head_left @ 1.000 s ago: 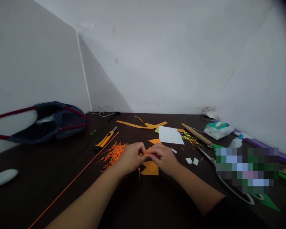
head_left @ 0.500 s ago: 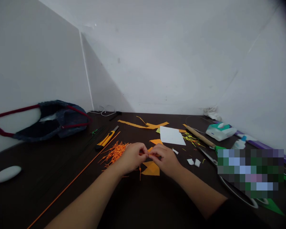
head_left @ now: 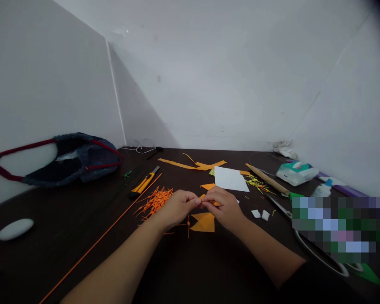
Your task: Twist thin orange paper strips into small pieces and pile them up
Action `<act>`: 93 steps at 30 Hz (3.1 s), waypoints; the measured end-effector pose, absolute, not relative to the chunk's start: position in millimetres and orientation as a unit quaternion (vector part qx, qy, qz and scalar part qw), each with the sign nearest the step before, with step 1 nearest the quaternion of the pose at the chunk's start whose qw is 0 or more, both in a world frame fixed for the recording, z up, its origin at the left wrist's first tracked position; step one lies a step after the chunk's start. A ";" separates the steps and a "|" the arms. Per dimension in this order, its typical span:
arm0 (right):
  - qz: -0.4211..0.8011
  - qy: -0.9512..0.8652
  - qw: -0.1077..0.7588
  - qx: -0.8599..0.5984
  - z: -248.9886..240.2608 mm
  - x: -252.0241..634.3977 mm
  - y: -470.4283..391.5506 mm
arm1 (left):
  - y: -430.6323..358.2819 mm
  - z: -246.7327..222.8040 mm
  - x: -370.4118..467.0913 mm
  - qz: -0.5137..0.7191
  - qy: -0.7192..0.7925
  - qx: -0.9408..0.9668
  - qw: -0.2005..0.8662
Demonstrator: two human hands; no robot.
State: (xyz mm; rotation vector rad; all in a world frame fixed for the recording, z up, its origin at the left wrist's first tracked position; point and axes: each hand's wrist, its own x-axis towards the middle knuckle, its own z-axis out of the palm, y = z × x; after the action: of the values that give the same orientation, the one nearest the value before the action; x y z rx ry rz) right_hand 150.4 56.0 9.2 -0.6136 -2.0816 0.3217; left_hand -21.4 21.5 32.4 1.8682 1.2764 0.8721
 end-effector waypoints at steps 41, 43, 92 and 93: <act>0.252 -0.815 0.385 -0.352 7.9 148.8 58.1 | 20.5 24.1 -6.9 0.306 0.602 0.738 0.016; 0.241 -0.817 0.386 -0.354 7.1 148.8 56.9 | 19.5 25.8 -8.2 0.305 0.605 0.734 0.045; 0.688 -0.546 0.446 -0.171 8.0 145.3 51.9 | 8.9 30.5 3.9 0.483 0.435 0.560 0.514; 0.679 -0.548 0.457 -0.171 7.8 144.0 50.9 | 8.6 29.9 4.4 0.477 0.430 0.564 0.520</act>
State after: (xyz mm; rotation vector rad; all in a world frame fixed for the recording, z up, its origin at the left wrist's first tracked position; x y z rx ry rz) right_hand 144.0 50.9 7.8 -0.4219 -1.3514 1.6738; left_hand 4.4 8.6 29.9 1.3514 1.0319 1.1427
